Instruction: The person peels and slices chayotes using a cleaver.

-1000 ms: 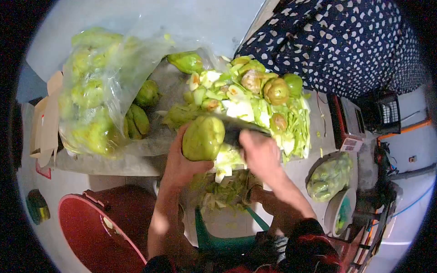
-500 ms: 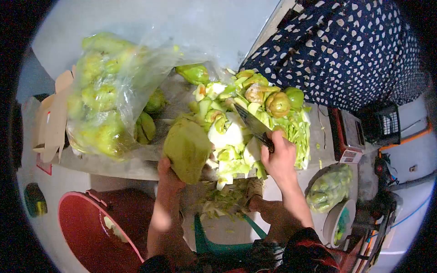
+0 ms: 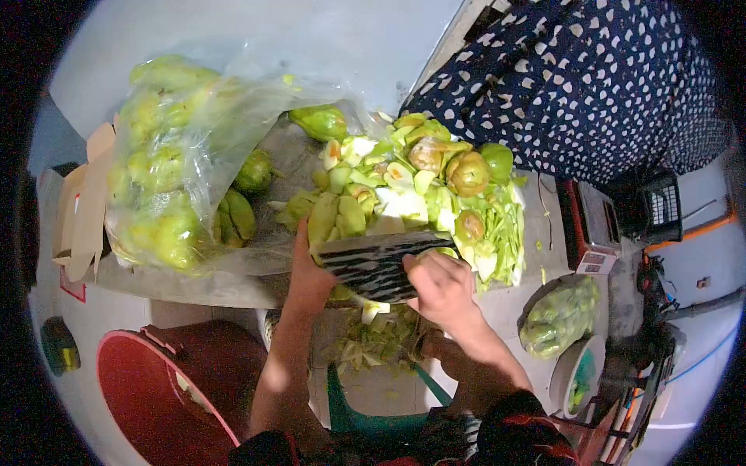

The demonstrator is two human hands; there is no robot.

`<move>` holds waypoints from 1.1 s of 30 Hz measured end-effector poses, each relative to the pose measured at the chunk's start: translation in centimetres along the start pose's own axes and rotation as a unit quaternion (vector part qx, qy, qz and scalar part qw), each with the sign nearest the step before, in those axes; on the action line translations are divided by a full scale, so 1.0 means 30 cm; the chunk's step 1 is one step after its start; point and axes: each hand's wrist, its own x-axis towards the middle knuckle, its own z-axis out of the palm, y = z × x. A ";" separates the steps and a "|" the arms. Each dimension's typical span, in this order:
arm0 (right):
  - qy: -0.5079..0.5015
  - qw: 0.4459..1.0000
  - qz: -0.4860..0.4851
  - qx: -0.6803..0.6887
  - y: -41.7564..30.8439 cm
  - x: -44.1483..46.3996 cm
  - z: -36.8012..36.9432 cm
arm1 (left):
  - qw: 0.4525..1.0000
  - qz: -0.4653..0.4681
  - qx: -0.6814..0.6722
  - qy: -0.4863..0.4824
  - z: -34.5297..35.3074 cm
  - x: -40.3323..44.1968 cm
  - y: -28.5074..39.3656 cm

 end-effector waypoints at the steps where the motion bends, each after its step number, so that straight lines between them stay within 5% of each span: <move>1: -0.003 1.000 -0.013 -0.007 -0.012 0.001 0.006 | 0.998 0.016 0.062 0.011 0.002 0.000 0.001; 4: -0.008 0.999 -0.036 -0.007 -0.030 0.001 0.016 | 0.993 0.083 0.084 0.014 0.009 -0.003 -0.051; 16: -0.009 0.999 -0.051 0.006 -0.061 0.019 0.013 | 0.996 0.028 0.079 -0.011 0.008 -0.006 -0.041; 20: -0.057 0.995 0.078 0.000 0.008 -0.008 0.060 | 0.993 0.037 0.098 -0.052 0.004 -0.020 -0.041; 24: -0.048 0.996 0.071 -0.014 -0.012 0.003 0.023 | 0.999 -0.005 0.034 -0.040 0.013 -0.021 0.023; 26: -0.048 0.996 0.072 -0.023 0.012 0.002 0.032 | 0.989 0.029 0.140 -0.046 0.023 -0.033 0.067; 28: -0.117 0.963 0.226 -0.086 0.085 -0.005 0.062 | 0.993 -0.004 0.101 -0.066 -0.005 -0.041 0.012; 33: -0.017 0.959 0.267 -0.098 0.128 0.003 -0.015 | 0.989 -0.007 0.105 -0.102 -0.021 -0.017 0.008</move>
